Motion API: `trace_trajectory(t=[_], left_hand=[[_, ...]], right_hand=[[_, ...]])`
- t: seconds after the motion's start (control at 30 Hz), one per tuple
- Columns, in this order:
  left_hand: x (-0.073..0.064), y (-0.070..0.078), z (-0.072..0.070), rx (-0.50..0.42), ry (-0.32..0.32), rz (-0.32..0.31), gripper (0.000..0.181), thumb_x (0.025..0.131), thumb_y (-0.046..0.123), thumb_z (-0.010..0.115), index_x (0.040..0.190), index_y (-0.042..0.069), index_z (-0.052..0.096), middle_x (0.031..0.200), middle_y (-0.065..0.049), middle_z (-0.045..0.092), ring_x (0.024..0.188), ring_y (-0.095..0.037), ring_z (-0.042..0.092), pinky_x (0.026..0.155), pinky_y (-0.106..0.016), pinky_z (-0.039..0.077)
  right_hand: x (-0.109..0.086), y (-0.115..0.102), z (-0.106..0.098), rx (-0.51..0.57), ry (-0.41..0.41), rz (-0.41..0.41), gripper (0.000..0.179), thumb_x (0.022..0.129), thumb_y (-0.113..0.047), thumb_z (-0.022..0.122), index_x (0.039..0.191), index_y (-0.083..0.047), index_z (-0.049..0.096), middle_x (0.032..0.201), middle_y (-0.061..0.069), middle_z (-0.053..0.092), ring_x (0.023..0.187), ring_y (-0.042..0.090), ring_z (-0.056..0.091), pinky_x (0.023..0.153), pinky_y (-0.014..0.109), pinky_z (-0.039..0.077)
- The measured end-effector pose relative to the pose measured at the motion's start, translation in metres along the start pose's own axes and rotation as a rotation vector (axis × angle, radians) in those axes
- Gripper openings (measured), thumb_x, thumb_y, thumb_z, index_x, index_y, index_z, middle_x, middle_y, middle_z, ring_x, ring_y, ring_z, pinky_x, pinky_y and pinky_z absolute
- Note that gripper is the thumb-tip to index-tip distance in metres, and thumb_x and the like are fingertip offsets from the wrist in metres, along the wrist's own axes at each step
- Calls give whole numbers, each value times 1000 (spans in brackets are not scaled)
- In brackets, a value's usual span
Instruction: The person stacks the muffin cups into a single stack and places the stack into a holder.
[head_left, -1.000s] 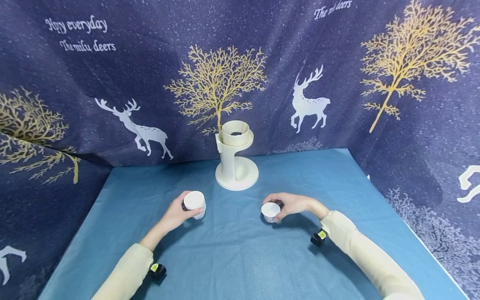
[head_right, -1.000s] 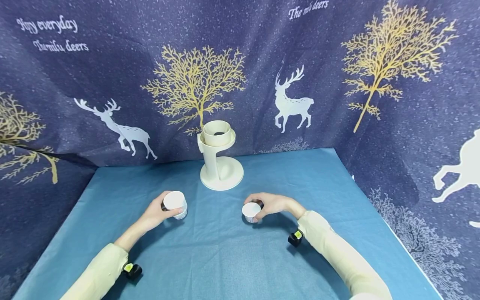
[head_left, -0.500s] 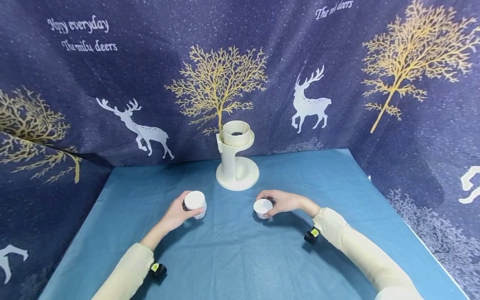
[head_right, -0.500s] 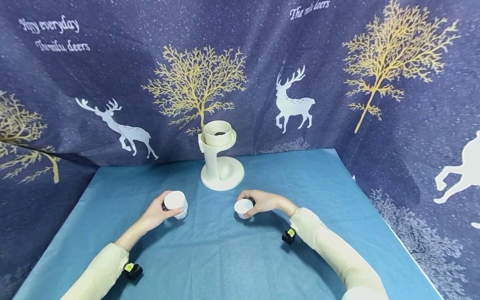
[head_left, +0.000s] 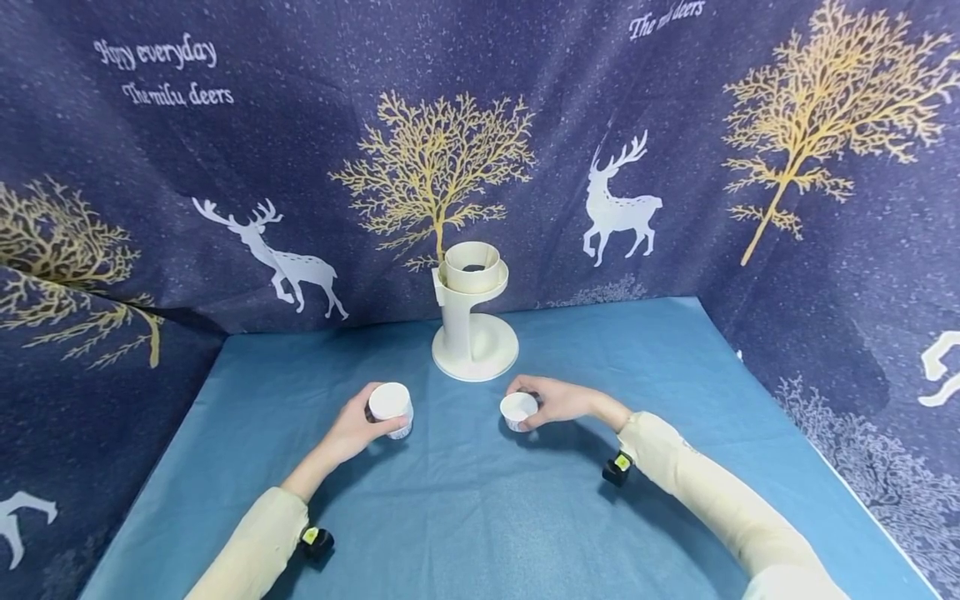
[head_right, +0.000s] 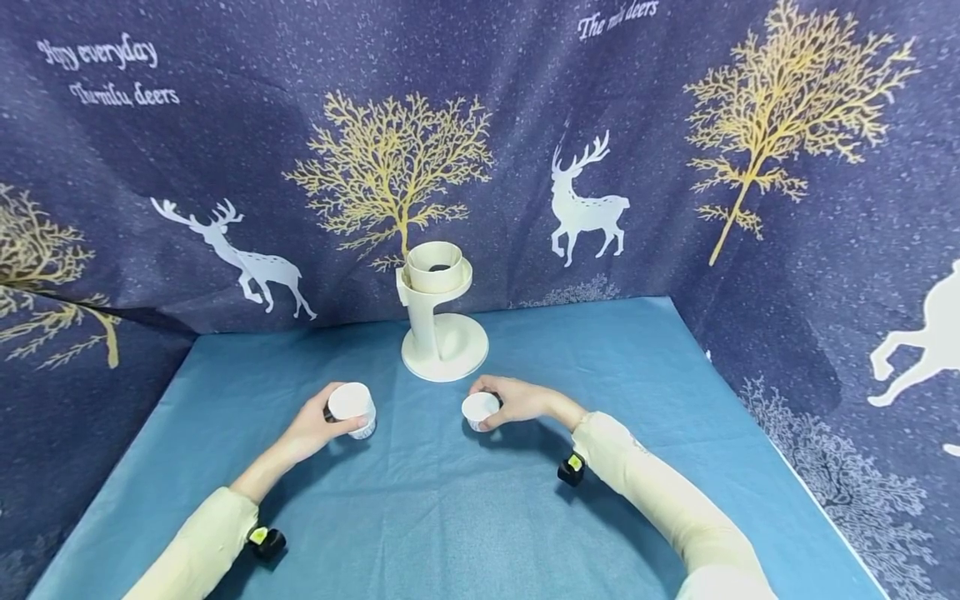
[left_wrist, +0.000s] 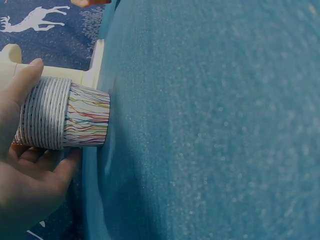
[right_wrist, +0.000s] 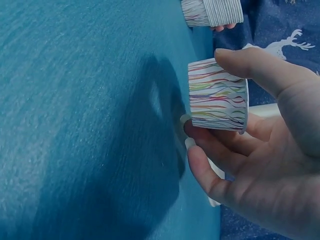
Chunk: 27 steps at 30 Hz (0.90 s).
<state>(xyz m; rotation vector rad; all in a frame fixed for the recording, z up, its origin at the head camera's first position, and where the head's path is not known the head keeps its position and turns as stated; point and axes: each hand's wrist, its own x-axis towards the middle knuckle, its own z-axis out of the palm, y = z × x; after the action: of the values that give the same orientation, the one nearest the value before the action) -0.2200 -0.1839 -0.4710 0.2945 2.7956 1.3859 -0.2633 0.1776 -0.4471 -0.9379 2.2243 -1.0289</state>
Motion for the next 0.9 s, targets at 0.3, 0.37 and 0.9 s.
trace_trajectory(t=[0.3, 0.37, 0.9], left_hand=[[-1, -1, 0, -17, 6, 12, 68, 70, 37, 77, 125, 11, 47, 116, -12, 58, 103, -25, 55, 87, -39, 43], [0, -2, -1, -20, 9, 13, 67, 70, 37, 78, 125, 11, 48, 116, -12, 58, 104, -25, 55, 87, -40, 43], [0, 0, -1, 12, -2, -3, 68, 71, 39, 76, 126, 11, 46, 118, -11, 57, 105, -24, 54, 87, -40, 42]], right_hand=[[9, -8, 1, 15, 14, 9, 46, 81, -19, 69, 119, -12, 44, 116, 7, 56, 103, 21, 52, 85, 34, 46], [12, -11, 1, 7, 17, 5, 46, 81, -20, 69, 119, -12, 44, 116, 7, 56, 103, 20, 52, 84, 33, 46], [32, -31, 7, -47, 8, -27, 44, 81, -23, 70, 117, -17, 47, 113, 4, 58, 99, 16, 55, 82, 30, 47]])
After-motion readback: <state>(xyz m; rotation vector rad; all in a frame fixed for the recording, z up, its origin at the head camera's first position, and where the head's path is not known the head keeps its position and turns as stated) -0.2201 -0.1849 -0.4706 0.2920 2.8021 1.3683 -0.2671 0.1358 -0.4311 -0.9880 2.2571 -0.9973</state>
